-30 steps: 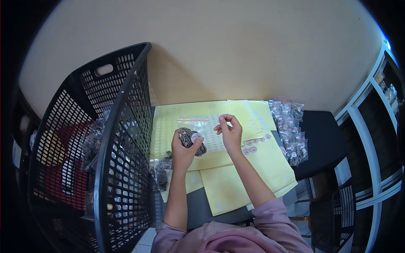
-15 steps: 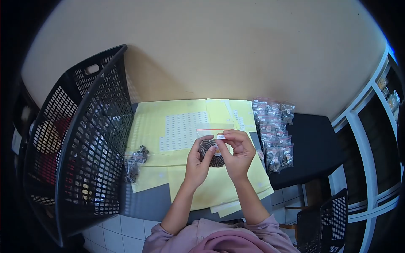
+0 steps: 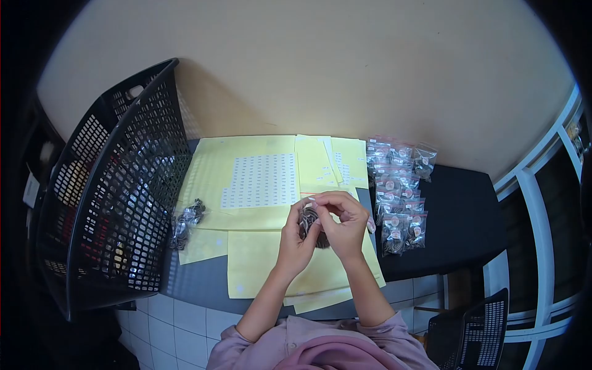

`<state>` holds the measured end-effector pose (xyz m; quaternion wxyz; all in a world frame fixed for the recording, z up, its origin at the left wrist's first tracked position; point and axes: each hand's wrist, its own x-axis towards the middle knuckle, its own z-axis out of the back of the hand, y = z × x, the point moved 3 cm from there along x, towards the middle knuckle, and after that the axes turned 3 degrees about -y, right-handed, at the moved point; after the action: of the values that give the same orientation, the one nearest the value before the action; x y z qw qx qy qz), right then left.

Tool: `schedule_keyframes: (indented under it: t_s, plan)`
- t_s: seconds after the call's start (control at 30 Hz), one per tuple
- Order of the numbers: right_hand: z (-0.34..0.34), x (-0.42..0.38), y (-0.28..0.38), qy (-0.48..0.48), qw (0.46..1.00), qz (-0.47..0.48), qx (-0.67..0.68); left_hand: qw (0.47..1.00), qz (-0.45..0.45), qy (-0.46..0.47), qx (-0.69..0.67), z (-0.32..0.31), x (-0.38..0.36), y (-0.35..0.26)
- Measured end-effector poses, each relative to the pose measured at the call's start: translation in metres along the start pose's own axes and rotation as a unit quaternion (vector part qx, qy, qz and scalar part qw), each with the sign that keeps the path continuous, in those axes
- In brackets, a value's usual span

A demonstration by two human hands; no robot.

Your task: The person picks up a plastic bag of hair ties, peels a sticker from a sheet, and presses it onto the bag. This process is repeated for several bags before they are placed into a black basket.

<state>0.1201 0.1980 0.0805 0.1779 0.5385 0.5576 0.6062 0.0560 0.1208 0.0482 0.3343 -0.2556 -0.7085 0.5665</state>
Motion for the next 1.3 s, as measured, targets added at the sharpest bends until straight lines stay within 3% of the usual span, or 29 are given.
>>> schedule_keyframes:
  t_s: [0.07,0.33,0.53,1.3]
  plan:
    - [0.002,0.003,0.012,0.043,0.97,0.161,-0.18,0.999,-0.018,0.017,-0.034,-0.001,-0.001,-0.005]
    - [0.01,0.004,0.031,0.138,0.873,0.381,-0.271,0.992,0.068,0.092,-0.057,0.015,-0.013,-0.026]
    - [0.0,0.002,0.041,0.175,0.838,0.431,-0.285,0.99,0.066,0.109,-0.058,0.02,-0.015,-0.036]
    - [0.004,0.01,0.04,0.253,0.808,0.418,-0.33,0.984,0.09,0.134,-0.081,0.024,-0.006,-0.03]
